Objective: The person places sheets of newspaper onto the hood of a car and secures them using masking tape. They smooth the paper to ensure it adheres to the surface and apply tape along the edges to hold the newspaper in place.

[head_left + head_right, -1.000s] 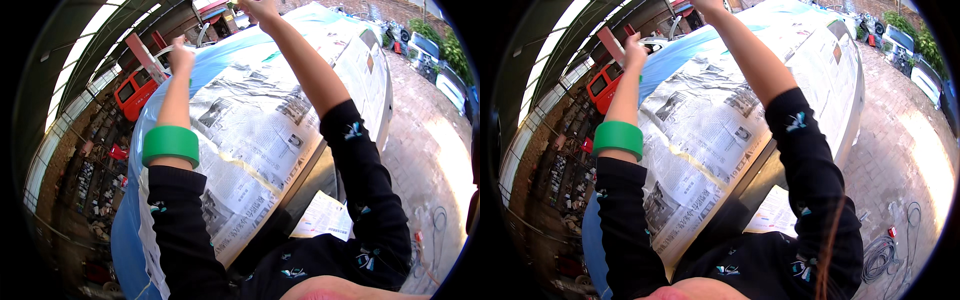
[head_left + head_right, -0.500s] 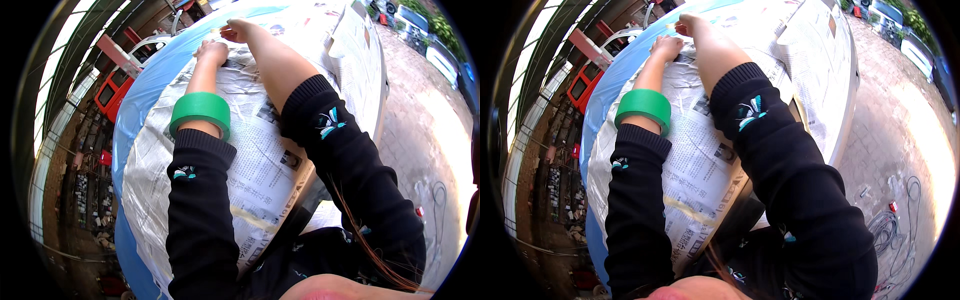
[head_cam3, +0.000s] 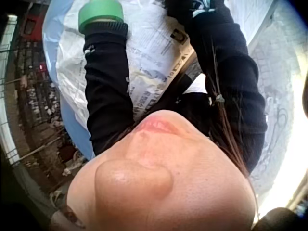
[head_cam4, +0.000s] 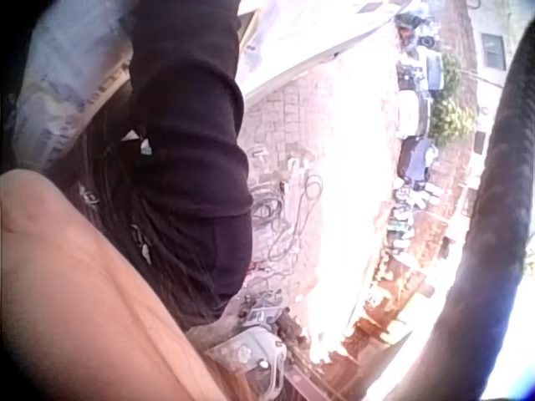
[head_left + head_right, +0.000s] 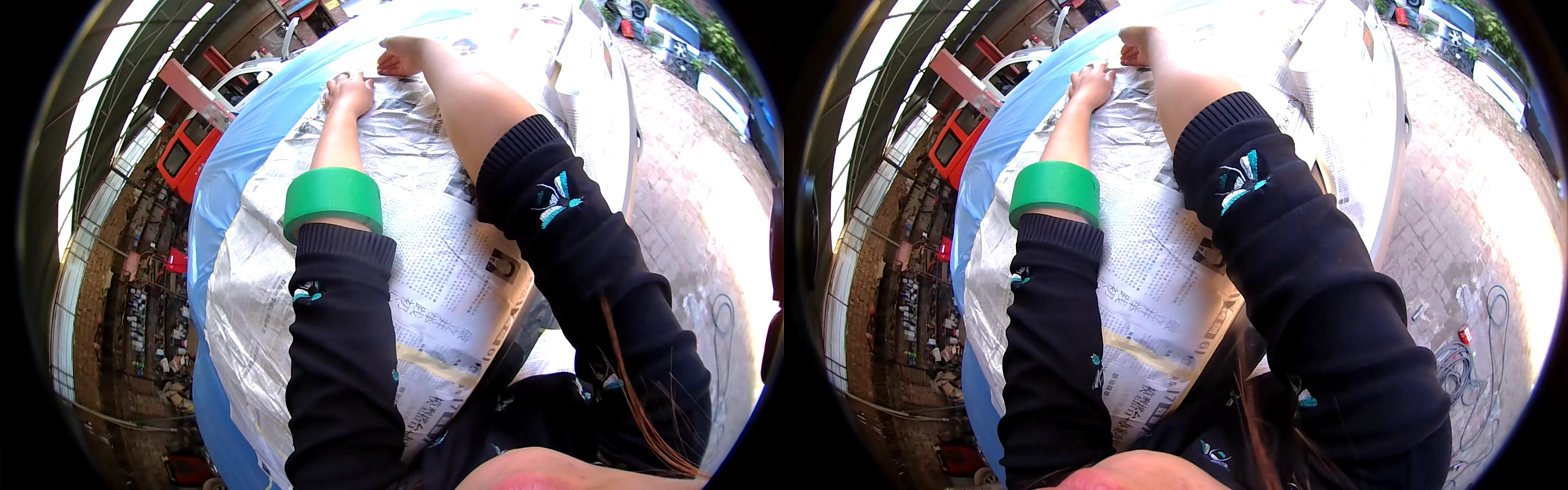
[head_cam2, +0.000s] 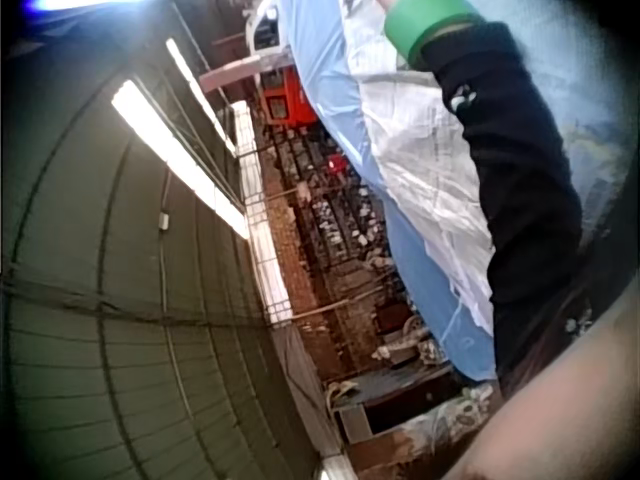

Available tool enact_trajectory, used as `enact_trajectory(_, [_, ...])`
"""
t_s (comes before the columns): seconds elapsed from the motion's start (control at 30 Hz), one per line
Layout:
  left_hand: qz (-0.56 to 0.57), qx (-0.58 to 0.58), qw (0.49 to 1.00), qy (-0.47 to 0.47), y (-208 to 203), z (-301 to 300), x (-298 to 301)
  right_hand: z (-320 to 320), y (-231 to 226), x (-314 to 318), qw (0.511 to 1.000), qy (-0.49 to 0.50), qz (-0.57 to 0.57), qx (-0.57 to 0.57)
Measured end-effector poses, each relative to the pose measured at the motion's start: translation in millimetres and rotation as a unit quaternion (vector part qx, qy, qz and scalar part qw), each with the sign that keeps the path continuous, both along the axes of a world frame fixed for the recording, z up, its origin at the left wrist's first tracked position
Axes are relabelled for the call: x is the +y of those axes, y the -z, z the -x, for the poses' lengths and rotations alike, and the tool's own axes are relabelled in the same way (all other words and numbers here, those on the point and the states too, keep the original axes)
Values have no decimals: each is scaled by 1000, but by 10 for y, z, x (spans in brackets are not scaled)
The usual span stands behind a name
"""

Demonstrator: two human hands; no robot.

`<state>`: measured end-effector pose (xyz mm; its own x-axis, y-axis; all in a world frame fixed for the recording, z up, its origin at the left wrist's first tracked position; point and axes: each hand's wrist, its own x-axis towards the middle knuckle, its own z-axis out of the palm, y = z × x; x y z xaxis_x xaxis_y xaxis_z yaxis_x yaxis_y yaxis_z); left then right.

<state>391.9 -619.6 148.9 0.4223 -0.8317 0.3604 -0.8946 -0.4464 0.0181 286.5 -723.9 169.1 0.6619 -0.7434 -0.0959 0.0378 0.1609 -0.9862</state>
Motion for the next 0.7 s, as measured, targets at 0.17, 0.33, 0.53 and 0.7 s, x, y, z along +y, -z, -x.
enact_trajectory(0.17, [-8, 11, 1000, -14, 6, -62, -1, -39, 20, 21, 1000, -6, 19, 8])
enact_trajectory(0.33, [-17, 36, 999, -27, -39, 33, 12, -33, 17, -20, 999, -15, 27, 19])
enact_trajectory(0.53, [-30, 16, 999, -16, -22, 24, 67, -114, 37, -10, 998, -9, 44, 43])
enact_trajectory(0.7, [-48, 14, 999, -17, -114, 84, -34, -149, 19, -187, 999, -15, 17, 40])
